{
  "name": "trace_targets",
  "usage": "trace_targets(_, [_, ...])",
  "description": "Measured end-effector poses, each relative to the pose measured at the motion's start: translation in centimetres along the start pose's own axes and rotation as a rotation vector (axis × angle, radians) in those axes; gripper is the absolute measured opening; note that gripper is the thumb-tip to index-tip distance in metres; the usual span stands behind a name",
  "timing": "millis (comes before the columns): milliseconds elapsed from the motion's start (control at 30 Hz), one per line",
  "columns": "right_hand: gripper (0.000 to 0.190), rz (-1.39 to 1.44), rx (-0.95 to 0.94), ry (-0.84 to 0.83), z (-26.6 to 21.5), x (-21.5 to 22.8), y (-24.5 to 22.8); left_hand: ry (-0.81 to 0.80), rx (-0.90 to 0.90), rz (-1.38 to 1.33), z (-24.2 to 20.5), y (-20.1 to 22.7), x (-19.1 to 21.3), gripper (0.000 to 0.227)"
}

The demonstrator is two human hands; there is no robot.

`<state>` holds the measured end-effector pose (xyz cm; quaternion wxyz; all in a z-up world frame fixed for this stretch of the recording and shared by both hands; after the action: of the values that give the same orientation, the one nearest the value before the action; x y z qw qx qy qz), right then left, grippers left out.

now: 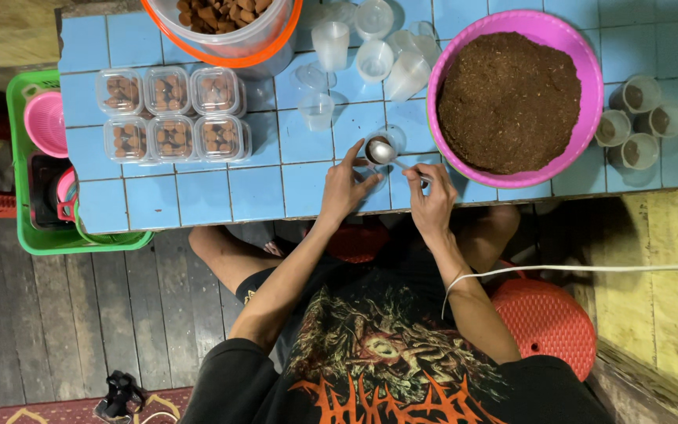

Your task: The person fills several small plastic cups with soil using a spoon, scooping the soil from a larger pink bowl.

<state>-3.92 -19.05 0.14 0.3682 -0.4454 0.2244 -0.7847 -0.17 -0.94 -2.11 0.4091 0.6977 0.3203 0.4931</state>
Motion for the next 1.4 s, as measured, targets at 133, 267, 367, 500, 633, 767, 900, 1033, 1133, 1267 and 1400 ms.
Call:
trace_targets(133, [0.020, -0.017, -0.023, 0.030, -0.2, 0.3, -0.1, 0.000, 0.011, 0.001, -0.1, 0.2, 0.0, 0.078])
trace_targets(267, [0.022, -0.058, -0.016, 0.053, -0.1, 0.3, 0.1, -0.006, 0.021, 0.006, 0.0, 0.5, -0.2, 0.078])
trace_targets(367, [0.023, -0.040, -0.019, 0.067, -0.2, 0.0, 0.3, -0.005, 0.029, 0.004, 0.4, 0.2, -0.4, 0.078])
trace_targets(500, [0.020, -0.049, -0.017, 0.055, -0.2, -0.1, 0.2, -0.024, 0.039, -0.009, 0.1, 0.5, -0.2, 0.080])
trace_targets(633, [0.021, -0.044, -0.019, 0.086, -0.2, -0.2, 0.1, -0.017, 0.034, -0.035, 0.3, 0.2, -0.3, 0.081])
trace_targets(767, [0.016, -0.039, -0.019, 0.069, -0.1, -0.2, -0.4, -0.023, 0.027, -0.029, 0.1, 0.5, -0.2, 0.082])
trace_targets(900, [0.020, -0.034, -0.067, 0.075, -0.3, -0.3, 0.3, -0.030, 0.022, -0.047, 0.2, 0.7, 0.0, 0.081])
trace_targets(1033, [0.020, -0.039, -0.074, 0.045, 0.2, -0.1, -0.2, -0.029, 0.012, -0.048, 0.1, 0.6, 0.0, 0.081])
trace_targets(1133, [0.021, -0.031, -0.101, 0.046, 0.1, -0.1, 0.3, -0.041, 0.018, -0.042, 0.1, 0.7, 0.1, 0.082])
trace_targets(1267, [0.022, -0.040, -0.104, 0.059, 0.2, 0.1, 0.5, -0.047, 0.016, -0.033, 0.3, 0.1, -0.1, 0.082])
trace_targets(1400, [0.019, -0.049, -0.095, 0.056, 0.0, 0.1, 0.4, -0.049, 0.015, -0.023, 0.3, 0.2, 0.2, 0.081])
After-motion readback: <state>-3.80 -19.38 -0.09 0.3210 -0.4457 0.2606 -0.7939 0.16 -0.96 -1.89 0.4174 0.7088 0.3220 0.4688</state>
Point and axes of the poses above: each hand's wrist, its own z-axis towards the middle knuckle, its own x-axis out of the back of the hand, y = z × x, the point moved 1 cm from there along z, towards the middle knuckle, and after that the axes turned 7 degrees about -y, right-handed, at the moved point
